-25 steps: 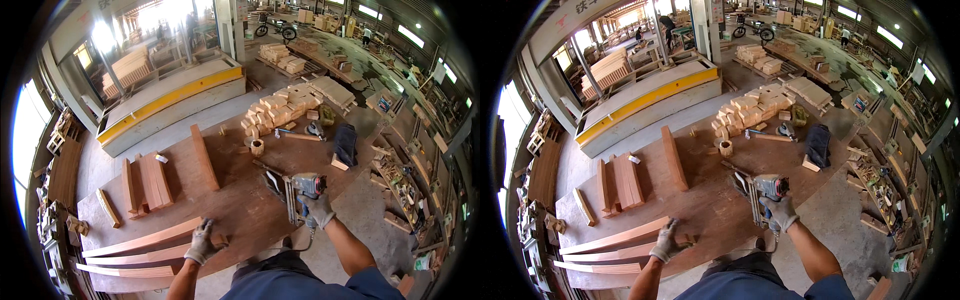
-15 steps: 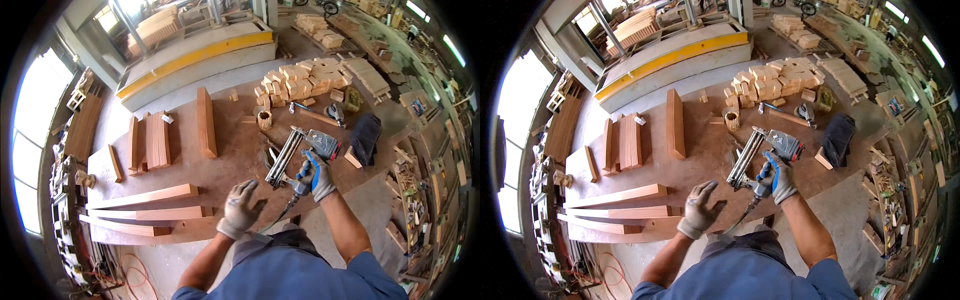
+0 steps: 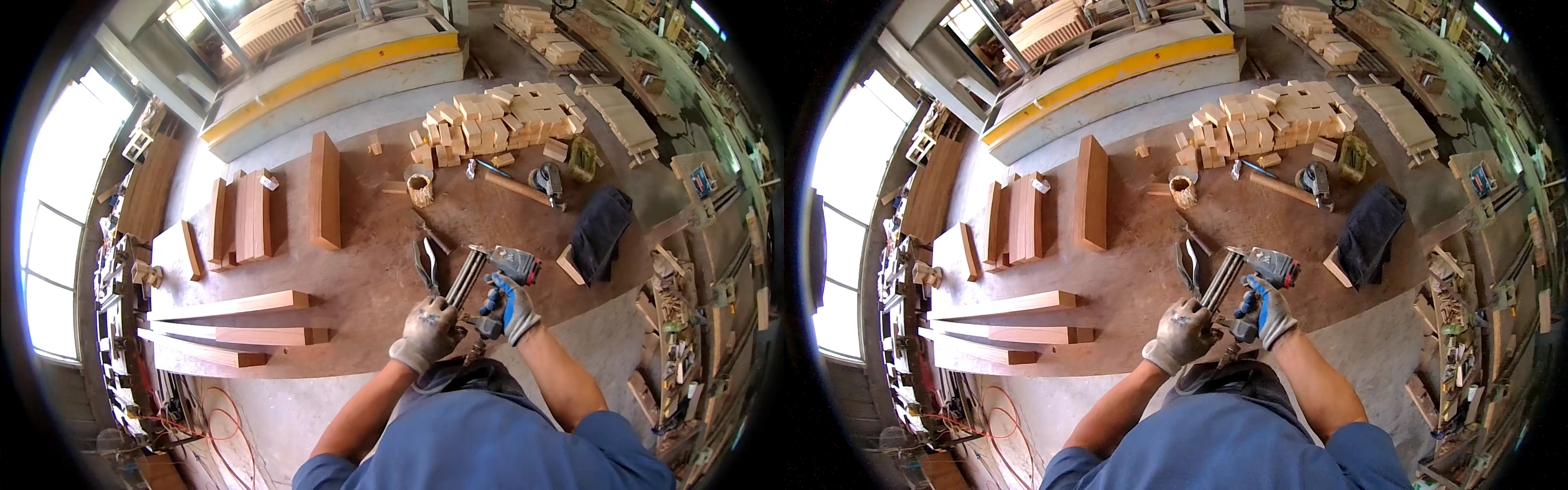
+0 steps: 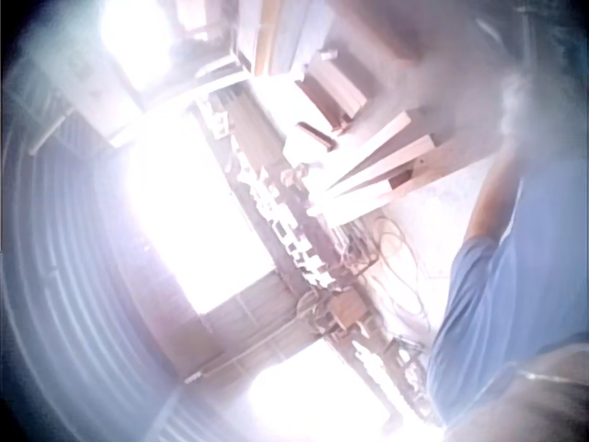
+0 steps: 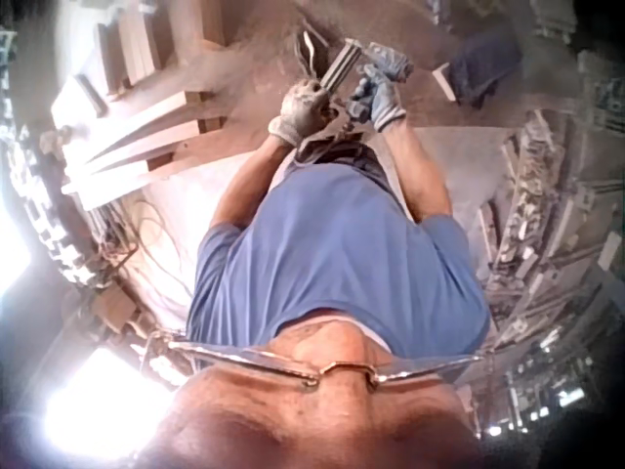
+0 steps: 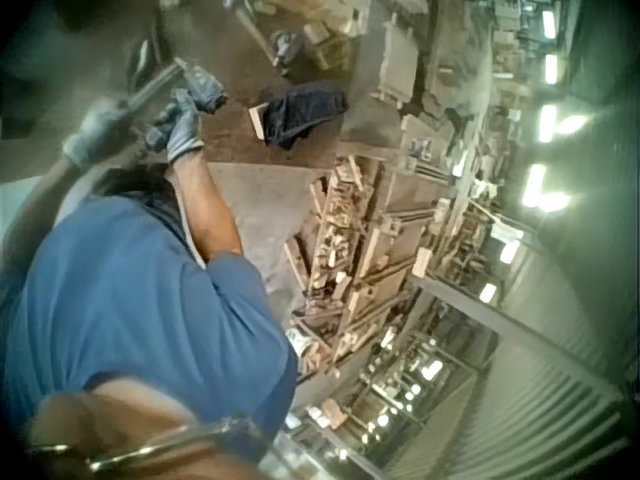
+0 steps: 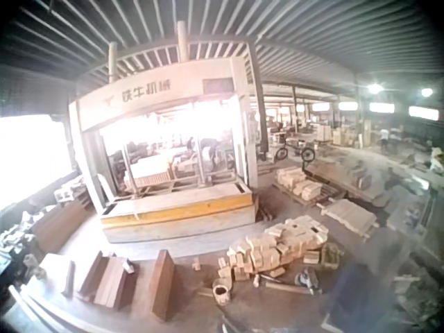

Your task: The person picks up wooden planks from a workbench and places them into a clamping jig, aligning them side by side. They then return to the workbench, pick up additional planks, and use a nail gun to fasten them together on the bench before placing them back into the jig.

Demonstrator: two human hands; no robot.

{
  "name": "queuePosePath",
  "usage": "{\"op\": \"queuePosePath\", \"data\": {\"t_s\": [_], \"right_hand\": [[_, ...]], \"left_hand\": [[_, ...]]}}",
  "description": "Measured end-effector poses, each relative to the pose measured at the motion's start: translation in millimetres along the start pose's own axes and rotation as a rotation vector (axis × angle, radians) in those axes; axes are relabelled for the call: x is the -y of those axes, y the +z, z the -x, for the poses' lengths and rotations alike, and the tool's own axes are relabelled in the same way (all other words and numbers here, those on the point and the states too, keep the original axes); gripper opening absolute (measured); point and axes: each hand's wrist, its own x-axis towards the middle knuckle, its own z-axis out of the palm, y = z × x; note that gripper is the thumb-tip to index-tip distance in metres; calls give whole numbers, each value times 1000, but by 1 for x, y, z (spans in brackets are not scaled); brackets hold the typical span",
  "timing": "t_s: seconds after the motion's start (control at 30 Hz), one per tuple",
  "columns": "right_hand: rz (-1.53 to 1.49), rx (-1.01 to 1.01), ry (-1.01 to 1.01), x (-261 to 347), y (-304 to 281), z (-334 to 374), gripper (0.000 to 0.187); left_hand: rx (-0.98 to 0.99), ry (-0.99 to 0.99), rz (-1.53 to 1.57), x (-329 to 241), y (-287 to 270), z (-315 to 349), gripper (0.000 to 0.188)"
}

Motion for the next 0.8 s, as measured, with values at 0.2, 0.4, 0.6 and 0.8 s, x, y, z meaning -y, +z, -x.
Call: {"op": "queuePosePath", "data": {"t_s": [0.2,0.4,0.6,0.8], "right_hand": [[92,-109,-39,12,-27,14,27],[62,-119,-109,30,-34,-6,26],[68,-219,24,63,-45,-72,19],[82,-188,68,89,-73,-127,21]], "left_hand": [[-32,34,195,-1,43,-2,24],[-40,-134,166,5,58,9,28],[290,-274,-50,2,40,-19,46],[229,-590,-33,16,83,-27,47]]}}
